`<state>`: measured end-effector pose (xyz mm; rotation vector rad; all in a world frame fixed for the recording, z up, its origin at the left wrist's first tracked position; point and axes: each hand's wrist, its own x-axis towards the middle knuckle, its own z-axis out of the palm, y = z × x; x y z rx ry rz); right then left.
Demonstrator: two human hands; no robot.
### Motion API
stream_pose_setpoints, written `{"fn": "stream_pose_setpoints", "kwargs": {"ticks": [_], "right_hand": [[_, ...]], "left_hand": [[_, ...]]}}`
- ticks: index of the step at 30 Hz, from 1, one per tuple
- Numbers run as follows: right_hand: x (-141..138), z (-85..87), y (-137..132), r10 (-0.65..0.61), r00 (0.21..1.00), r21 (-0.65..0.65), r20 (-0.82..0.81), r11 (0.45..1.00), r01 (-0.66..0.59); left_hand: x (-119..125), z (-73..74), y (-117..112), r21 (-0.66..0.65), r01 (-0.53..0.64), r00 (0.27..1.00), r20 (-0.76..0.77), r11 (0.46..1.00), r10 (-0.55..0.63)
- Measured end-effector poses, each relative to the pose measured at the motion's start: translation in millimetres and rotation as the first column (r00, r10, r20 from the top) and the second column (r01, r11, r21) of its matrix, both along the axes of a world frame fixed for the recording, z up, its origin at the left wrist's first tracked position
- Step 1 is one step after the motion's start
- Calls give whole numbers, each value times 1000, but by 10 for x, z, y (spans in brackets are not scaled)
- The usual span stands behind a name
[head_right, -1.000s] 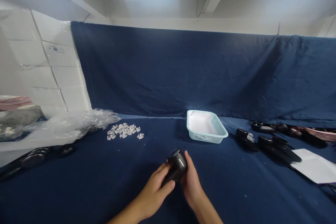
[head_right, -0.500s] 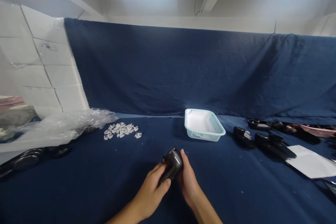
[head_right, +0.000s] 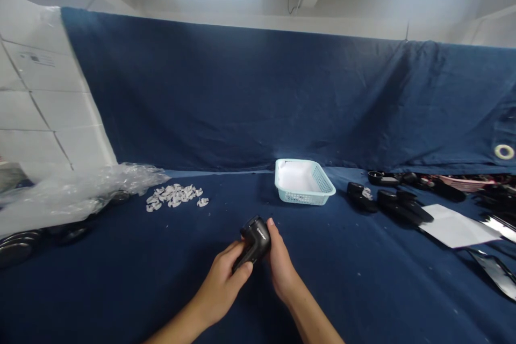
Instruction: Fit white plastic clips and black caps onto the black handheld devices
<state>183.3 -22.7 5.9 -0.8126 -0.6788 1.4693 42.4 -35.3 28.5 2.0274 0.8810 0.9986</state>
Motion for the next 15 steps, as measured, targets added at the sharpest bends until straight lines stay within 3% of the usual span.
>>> {"fn": "stream_pose_setpoints", "kwargs": {"ticks": [10,15], "right_hand": [[-14,-51,-13,-95,990,94,104,992,85],[-54,-48,-27,-129,984,26,126,992,127]], "left_hand": [[5,-7,16,-52,26,998,52,998,-23],[2,-50,29,-41,87,994,68,995,-84]]}}
